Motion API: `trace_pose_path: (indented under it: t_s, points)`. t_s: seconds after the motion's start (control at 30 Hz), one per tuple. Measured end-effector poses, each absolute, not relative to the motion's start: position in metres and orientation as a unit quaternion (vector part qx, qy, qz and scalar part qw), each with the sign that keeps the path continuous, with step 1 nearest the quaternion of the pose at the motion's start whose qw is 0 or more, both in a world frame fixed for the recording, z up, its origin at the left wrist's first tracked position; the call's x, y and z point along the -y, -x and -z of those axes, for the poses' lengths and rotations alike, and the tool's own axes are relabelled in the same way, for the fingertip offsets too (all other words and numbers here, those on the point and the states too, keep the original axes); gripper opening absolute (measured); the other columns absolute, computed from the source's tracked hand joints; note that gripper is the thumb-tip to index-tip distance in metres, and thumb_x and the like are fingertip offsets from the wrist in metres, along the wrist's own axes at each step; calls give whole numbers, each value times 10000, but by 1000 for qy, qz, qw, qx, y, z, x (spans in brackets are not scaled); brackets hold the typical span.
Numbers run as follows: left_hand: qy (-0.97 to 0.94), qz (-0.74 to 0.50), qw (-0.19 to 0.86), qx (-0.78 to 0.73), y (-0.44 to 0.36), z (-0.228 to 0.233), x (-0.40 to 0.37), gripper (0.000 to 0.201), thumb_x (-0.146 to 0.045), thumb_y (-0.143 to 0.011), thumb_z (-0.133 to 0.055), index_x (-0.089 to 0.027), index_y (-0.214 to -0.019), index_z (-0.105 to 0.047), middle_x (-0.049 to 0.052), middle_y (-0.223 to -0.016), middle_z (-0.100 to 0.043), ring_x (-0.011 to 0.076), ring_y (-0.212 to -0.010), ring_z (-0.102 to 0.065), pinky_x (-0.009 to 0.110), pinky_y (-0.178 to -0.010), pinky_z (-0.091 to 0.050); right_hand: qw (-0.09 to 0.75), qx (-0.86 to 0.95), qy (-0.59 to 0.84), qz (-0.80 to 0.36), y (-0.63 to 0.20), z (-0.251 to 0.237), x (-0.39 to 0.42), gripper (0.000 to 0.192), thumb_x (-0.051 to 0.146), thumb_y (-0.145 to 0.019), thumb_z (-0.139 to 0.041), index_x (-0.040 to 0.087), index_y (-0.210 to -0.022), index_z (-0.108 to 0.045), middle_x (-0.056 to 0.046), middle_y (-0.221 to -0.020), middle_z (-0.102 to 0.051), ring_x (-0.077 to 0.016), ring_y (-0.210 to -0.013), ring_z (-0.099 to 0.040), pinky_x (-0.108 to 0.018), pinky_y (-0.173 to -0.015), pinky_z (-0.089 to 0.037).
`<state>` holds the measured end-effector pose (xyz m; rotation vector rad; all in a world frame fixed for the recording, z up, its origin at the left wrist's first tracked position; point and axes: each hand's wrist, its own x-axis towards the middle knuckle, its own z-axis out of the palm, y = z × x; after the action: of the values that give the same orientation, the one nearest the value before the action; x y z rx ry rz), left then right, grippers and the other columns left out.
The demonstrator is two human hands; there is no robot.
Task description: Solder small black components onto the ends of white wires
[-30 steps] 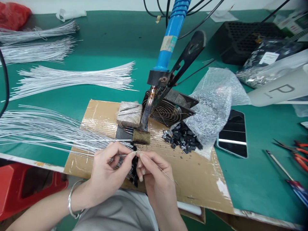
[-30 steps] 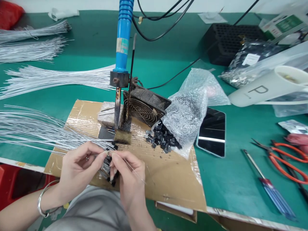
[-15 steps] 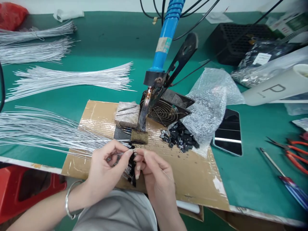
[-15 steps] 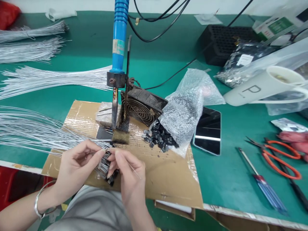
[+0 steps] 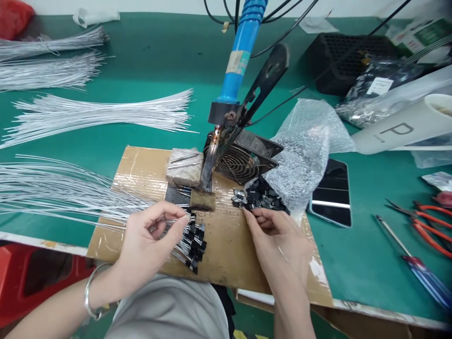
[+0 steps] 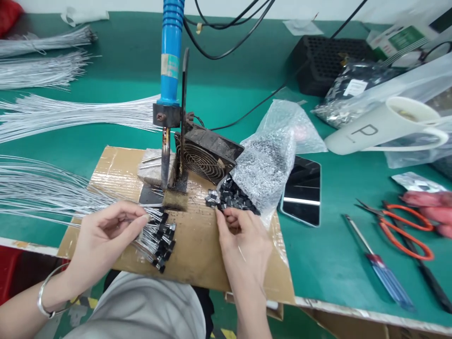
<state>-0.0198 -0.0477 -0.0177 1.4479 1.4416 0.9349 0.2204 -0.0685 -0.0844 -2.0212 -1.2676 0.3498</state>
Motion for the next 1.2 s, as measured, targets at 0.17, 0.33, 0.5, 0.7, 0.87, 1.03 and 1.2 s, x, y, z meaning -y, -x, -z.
trace_pose_path:
  t_s: [0.17, 0.33, 0.5, 0.7, 0.87, 1.03, 1.2]
  points:
    - [-579, -370, 435, -581, 21, 18, 47, 102, -252, -867, -709, -199, -803, -769, 35, -707, -743, 123, -575, -586, 214, -488, -417, 428, 432, 780, -146, -214, 88, 78, 263, 477, -845, -774, 215, -846, -777, -22, -736, -730, -181, -617, -655, -342, -654, -541]
    - [-587, -369, 435, -575, 22, 18, 47, 117, -248, -864, -698, -199, -779, -762, 29, -694, -729, 124, -574, -579, 223, -495, -416, 547, 392, 715, -191, -198, 78, 82, 194, 363, -806, -849, 188, -882, -816, -34, -739, -778, -169, -606, -715, -300, -636, -624]
    - [-583, -360, 438, -582, 20, 14, 45, 129, -260, -859, -690, -190, -776, -760, 26, -683, -726, 114, -525, -546, 229, -467, -391, 589, 363, 669, -270, -183, 61, 78, 86, 264, -793, -856, 199, -838, -823, -9, -633, -768, -155, -484, -711, -237, -498, -630]
    - [-582, -355, 441, -583, 19, 11, 42, 131, -260, -858, -698, -187, -767, -757, 32, -687, -731, 126, -557, -581, 236, -489, -420, 600, 339, 639, -341, -172, 53, 79, 64, 265, -809, -846, 213, -828, -814, -12, -631, -773, -169, -526, -749, -243, -561, -661]
    - [-577, -334, 453, -592, 19, 11, 41, 124, -284, -861, -713, -197, -784, -755, 44, -717, -751, 149, -582, -625, 249, -504, -459, 602, 338, 621, -371, -160, 48, 76, 31, 229, -807, -843, 238, -832, -828, 14, -613, -752, -121, -497, -704, -177, -507, -603]
    - [-577, -320, 472, -584, 17, 6, 39, 114, -267, -841, -693, -199, -765, -743, 70, -830, -802, 168, -658, -686, 251, -530, -470, 604, 332, 587, -424, -145, 42, 71, 37, 225, -827, -820, 253, -813, -840, 25, -591, -737, -107, -465, -666, -169, -468, -575]
    - [-568, -322, 515, -556, 14, 2, 36, 103, -231, -843, -684, -192, -758, -727, 47, -835, -794, 132, -634, -651, 228, -535, -458, 598, 329, 573, -454, -135, 37, 69, 49, 215, -816, -800, 233, -790, -838, 20, -555, -722, -119, -439, -655, -187, -454, -575]
